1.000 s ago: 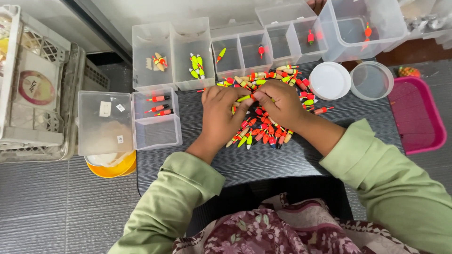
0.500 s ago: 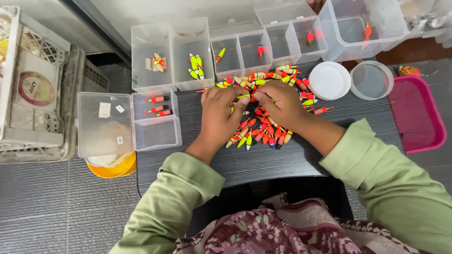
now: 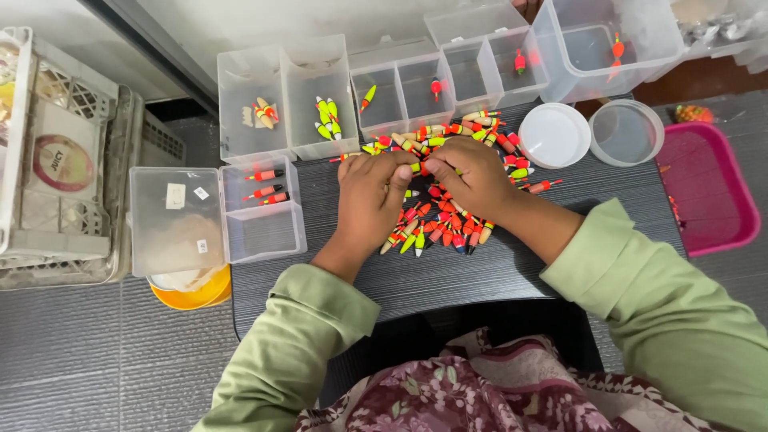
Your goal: Sorting small, multi-colored fishing floats from a pile into different compartments of plastic storage organizers.
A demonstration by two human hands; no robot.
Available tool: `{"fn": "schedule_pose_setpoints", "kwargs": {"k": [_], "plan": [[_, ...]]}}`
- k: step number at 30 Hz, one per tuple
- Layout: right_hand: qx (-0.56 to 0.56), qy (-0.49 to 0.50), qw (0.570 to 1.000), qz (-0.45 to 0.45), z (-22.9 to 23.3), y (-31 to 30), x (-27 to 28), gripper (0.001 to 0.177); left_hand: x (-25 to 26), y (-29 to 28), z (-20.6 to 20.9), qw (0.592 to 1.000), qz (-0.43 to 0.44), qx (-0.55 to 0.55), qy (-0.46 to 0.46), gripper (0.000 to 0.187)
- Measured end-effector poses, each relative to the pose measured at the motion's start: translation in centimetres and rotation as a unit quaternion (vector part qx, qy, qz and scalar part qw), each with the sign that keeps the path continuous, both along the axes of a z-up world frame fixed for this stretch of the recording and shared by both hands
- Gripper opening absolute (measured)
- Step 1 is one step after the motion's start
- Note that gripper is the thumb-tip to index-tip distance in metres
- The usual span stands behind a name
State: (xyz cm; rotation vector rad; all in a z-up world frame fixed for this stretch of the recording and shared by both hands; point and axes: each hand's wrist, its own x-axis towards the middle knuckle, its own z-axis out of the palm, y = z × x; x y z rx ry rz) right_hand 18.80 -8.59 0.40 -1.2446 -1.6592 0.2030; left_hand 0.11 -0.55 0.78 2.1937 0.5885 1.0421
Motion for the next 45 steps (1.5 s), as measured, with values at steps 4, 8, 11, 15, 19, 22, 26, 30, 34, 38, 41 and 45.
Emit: {"fn": "schedule_pose_setpoints", "kwargs": {"k": [4, 8, 11, 15, 19, 22, 26, 30, 34, 38, 41, 45], "plan": [[0.007, 0.016, 1.0, -0.001, 0.2, 0.0, -0.2, 0.026, 0.1, 0.2, -0.5, 0.999, 0.006, 0.019, 0.034, 0.021], [0.004, 0.029, 1.0, -0.003, 0.1, 0.0, -0.2, 0.028, 0.1, 0.2, -0.3, 0.999, 0.011, 0.037, 0.027, 0.012], [0.007, 0.022, 1.0, -0.001, 0.0, 0.0, -0.1, 0.026, 0.0, 0.1, 0.0, 0.999, 0.016, 0.037, 0.027, 0.013], [0.008, 0.015, 1.0, -0.003, 0.0, 0.0, -0.2, 0.028, -0.1, 0.4, -0.6, 0.998, 0.019, 0.035, 0.043, 0.019], [-0.005, 0.023, 1.0, -0.015, -0.1, 0.0, -0.4, 0.028, 0.0, 0.4, -0.6, 0.997, 0.021, 0.059, 0.034, 0.014], [-0.016, 0.032, 0.999, -0.01, 0.0, -0.1, -0.6, 0.032, 0.1, 0.5, -0.9, 0.997, 0.022, 0.067, 0.016, 0.011], [-0.027, 0.035, 0.999, -0.024, -0.2, -0.1, -0.5, 0.031, 0.3, 0.6, -1.6, 0.997, 0.023, 0.072, 0.003, 0.011], [-0.031, 0.011, 0.999, -0.035, -0.1, -0.1, -0.2, 0.03, 0.1, 0.0, -0.3, 0.998, 0.031, 0.045, -0.003, 0.013], [-0.028, 0.025, 0.999, -0.038, -0.1, -0.2, -0.5, 0.028, 0.2, 0.5, -1.4, 0.997, 0.036, 0.069, 0.01, 0.011], [-0.088, 0.058, 0.993, -0.057, 0.7, -0.4, -1.1, 0.033, 0.3, 0.6, -2.1, 0.995, 0.055, 0.086, 0.024, 0.015], [-0.153, 0.07, 0.981, -0.095, 2.0, -0.5, -1.6, 0.032, 0.2, -0.1, -0.7, 0.992, 0.089, 0.08, 0.037, 0.015], [-0.248, 0.079, 0.955, -0.139, 3.6, 0.4, -1.3, 0.027, -0.4, -0.7, 1.2, 0.99, 0.133, 0.04, 0.001, 0.042]]}}
